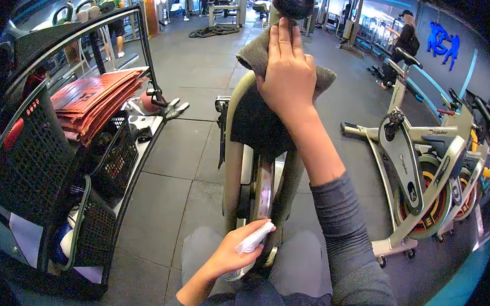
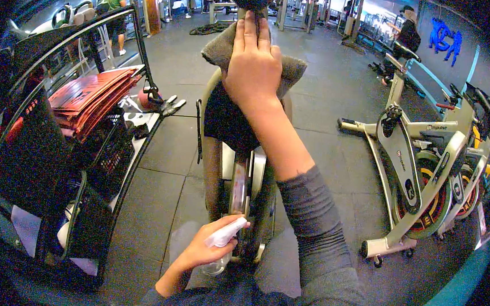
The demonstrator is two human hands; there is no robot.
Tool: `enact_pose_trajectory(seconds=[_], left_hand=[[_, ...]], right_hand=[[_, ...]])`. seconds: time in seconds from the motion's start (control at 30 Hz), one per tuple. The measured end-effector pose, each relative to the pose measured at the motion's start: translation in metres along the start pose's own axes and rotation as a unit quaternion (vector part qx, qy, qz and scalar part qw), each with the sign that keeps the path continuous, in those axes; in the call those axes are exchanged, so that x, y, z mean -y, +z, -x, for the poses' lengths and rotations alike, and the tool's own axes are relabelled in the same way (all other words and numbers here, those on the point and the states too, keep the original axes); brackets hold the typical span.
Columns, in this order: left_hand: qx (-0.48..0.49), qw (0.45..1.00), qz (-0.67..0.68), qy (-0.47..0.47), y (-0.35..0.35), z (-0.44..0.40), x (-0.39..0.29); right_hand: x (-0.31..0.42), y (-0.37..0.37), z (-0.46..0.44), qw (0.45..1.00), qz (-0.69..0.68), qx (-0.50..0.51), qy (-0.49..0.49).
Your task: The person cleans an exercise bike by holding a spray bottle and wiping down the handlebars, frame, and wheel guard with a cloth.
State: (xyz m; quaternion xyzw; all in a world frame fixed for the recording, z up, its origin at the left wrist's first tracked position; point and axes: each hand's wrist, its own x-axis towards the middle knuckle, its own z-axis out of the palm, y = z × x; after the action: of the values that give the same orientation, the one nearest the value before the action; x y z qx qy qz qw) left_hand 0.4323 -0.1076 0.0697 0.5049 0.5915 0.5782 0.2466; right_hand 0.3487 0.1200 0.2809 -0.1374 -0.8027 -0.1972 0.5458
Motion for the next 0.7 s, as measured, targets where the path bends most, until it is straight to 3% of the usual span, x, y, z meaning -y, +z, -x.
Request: enact_pose_trajectory(seconds=[0.33, 0.4, 0.53, 0.7], left_hand=[[-0.003, 1.0, 0.001, -0.023, 0.0, 0.001, -0.003], [-0.006, 1.0, 0.001, -0.016, 0.001, 0.0, 0.002], [-0.017, 0.999, -0.024, 0.016, 0.002, 0.0, -0.002], [-0.006, 1.0, -0.002, -0.005, 0.002, -0.001, 0.003]], right_hand=[[0.017, -0.017, 0.03, 0.991, 0.001, 0.128, 0.045], [0.016, 0.006, 0.008, 0.993, 0.061, 0.031, 0.098], [0.009, 0.007, -0.004, 0.992, 0.009, 0.028, 0.126], [0.017, -0.007, 0.038, 0.991, 0.079, 0.082, 0.073]])
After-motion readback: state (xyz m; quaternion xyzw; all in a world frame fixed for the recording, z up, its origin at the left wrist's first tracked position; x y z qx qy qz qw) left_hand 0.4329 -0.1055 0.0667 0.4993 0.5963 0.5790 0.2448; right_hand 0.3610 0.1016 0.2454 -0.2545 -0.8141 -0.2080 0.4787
